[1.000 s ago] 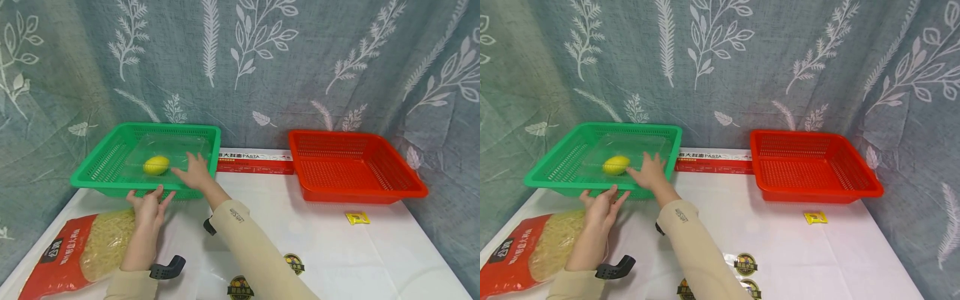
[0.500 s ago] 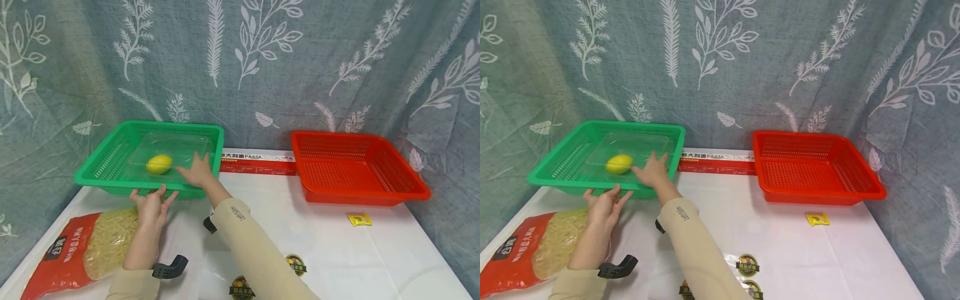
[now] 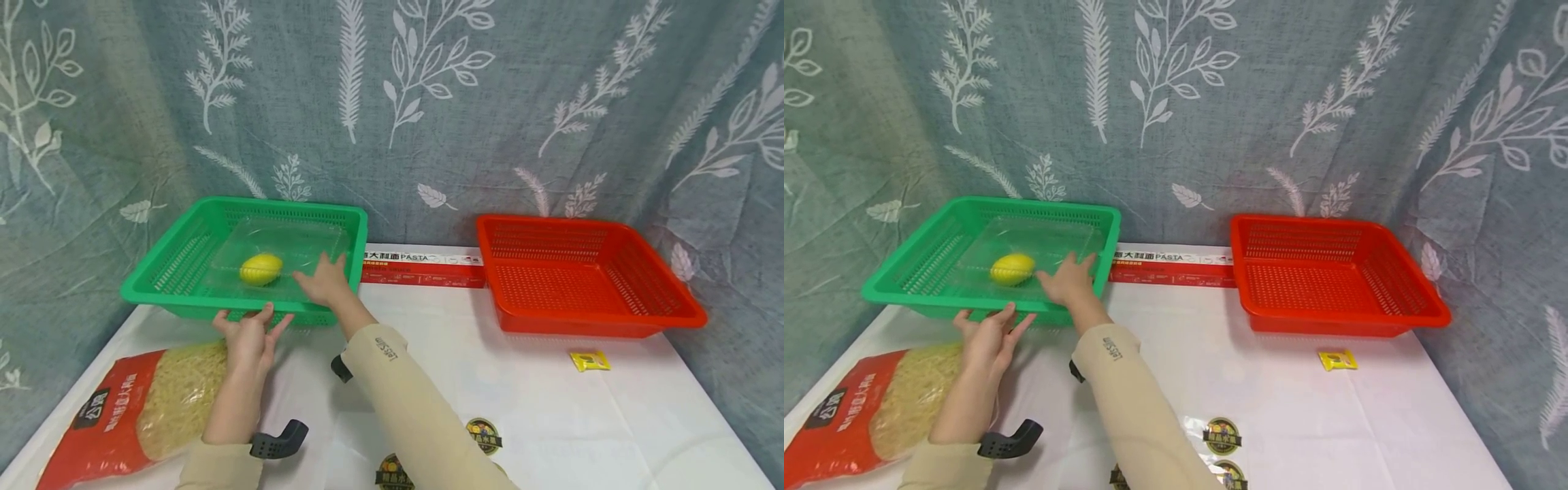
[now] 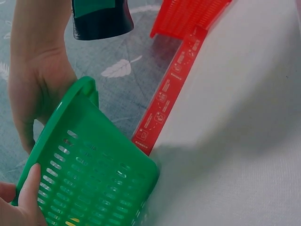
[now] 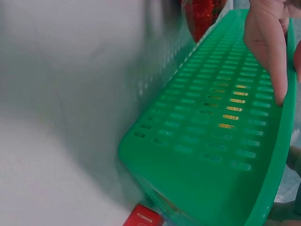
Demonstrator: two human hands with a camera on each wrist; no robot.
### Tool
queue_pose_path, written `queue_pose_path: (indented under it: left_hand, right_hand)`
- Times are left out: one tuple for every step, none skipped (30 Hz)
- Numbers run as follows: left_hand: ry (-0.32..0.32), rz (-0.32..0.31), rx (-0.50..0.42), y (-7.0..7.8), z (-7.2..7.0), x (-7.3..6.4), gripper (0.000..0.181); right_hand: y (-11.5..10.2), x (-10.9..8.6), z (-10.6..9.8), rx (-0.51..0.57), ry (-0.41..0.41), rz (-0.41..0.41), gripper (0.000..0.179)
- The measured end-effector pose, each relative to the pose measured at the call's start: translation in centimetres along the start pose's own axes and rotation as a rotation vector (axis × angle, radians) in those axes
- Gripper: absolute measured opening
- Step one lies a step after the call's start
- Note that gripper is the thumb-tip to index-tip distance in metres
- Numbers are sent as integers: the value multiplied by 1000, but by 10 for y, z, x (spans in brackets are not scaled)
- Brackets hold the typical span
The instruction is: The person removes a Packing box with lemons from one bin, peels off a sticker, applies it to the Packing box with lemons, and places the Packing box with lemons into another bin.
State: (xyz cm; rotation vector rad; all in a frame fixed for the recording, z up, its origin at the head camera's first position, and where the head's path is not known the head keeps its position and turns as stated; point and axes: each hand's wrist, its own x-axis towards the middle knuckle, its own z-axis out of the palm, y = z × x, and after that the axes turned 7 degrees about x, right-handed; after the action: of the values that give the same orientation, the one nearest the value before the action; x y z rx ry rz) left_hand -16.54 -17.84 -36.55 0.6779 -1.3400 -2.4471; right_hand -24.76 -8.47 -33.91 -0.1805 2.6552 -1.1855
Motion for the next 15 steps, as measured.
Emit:
queue_pose_path:
  left_hand:
    - [0, 0, 4, 0, 0, 0, 63]
    - [1, -3, 2, 0, 0, -1, 63]
    - [0, -1, 7, 0, -1, -1, 63]
    - [-2, 2, 9, -1, -1, -1, 64]
    - [-3, 4, 12, -1, -1, -1, 64]
    - [-3, 1, 9, -1, 0, -1, 64]
    - [-4, 1, 12, 0, 0, -1, 64]
    - [-5, 2, 12, 0, 0, -1, 64]
    - [-4, 1, 13, 0, 0, -1, 64]
    - [-5, 1, 15, 0, -1, -1, 65]
    - [-7, 1, 17, -1, -1, -1, 66]
    - [-9, 1, 17, -1, -2, -1, 66]
    - [-10, 2, 18, -1, -2, 0, 67]
    - [-11, 3, 20, -1, -3, 0, 67]
    - [-12, 4, 24, -2, -3, 0, 68]
  right_hand:
    - [0, 0, 1, 3, -1, 2, 72]
    - [1, 0, 1, 8, 0, 4, 72]
    - [1, 0, 1, 14, 2, 6, 71]
    - [1, 0, 2, 18, 4, 5, 71]
    - [1, -1, 2, 23, 4, 4, 70]
    - [2, -1, 2, 28, 7, 3, 69]
    - [2, 0, 2, 36, 8, 3, 68]
    - [2, 0, 2, 43, 10, 2, 67]
    - [2, -1, 2, 52, 13, 0, 65]
    - [2, 0, 2, 64, 15, -1, 64]
    - [2, 0, 2, 79, 18, -2, 62]
    - [2, 0, 1, 95, 20, -4, 61]
    - [2, 0, 1, 112, 21, -6, 59]
    - [2, 0, 1, 129, 21, -9, 57]
    - [2, 0, 1, 149, 19, -8, 56]
